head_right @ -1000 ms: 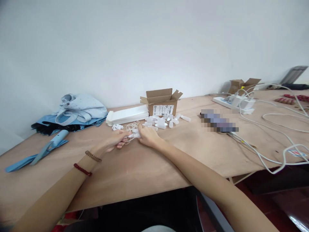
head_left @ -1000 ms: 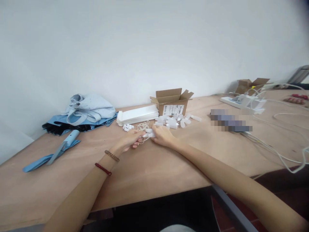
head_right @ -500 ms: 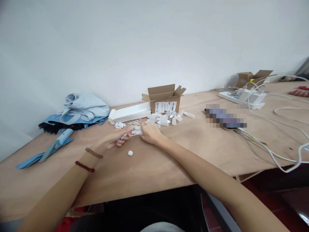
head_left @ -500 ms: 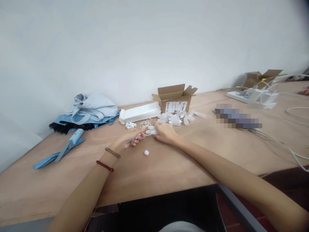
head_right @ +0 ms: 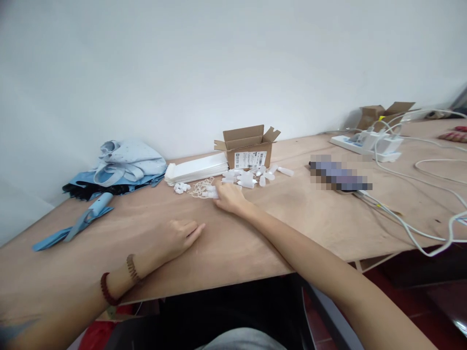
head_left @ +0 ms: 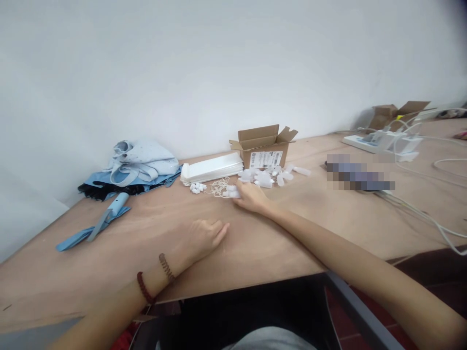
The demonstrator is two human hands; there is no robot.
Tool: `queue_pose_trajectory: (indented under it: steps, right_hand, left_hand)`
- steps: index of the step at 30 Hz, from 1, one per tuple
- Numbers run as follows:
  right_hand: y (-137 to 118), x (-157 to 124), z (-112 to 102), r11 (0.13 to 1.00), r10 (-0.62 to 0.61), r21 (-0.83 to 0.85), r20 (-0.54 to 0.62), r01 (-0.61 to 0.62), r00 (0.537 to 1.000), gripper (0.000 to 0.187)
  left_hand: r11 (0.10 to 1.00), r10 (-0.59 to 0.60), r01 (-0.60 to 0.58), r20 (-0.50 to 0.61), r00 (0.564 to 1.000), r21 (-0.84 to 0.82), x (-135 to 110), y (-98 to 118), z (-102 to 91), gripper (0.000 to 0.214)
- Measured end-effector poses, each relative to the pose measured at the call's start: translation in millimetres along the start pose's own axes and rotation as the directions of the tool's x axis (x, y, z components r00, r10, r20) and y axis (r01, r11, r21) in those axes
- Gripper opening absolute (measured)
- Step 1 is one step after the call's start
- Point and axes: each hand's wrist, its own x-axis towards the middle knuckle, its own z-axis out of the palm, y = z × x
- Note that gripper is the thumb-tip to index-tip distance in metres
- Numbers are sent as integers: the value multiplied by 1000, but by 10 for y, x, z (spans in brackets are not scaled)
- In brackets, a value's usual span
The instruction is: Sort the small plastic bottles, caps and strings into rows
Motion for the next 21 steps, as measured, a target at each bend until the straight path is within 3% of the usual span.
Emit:
queue_pose_trajectory:
  steps: [2,4,6,8,9,12,17,21]
  right_hand:
    - [0,0,2,1000,2,2,-1,-2,1000,30]
    - [3,1,4,1000,-4,8,0,4,1000,29]
    - [5,3,3,1000,-8,15,2,8,1000,29]
    - [5,5,0,1000,-1,21,9,1,1000,30]
    - [4,6,-3,1000,3,23,12,-3,1000,31]
    - [4,5,-8,1000,9,28,16,-9,1000,30]
    - [2,5,-8,1000,-7,22,1,7,1000,29]
    - [-5,12,-12,1000,0,13,6,-1,1000,29]
  left_hand:
    - [1000,7,-4,-78,997,29,198,-135,-69,36]
    - [998,6,7,-226,974,56,500,-309,-198,41]
    - [989,-119,142,-416,902,27,849,-496,-344,42]
    - [955,-250,297,-513,821,10,1167,-669,-458,39]
    - [950,-254,312,-521,815,25,1292,-745,-491,38]
    - [954,-197,285,-527,827,90,1489,-915,-484,35]
    - [928,69,86,-393,917,362,1468,-1109,-307,32]
    - [865,153,63,-381,912,498,1447,-1220,-246,36]
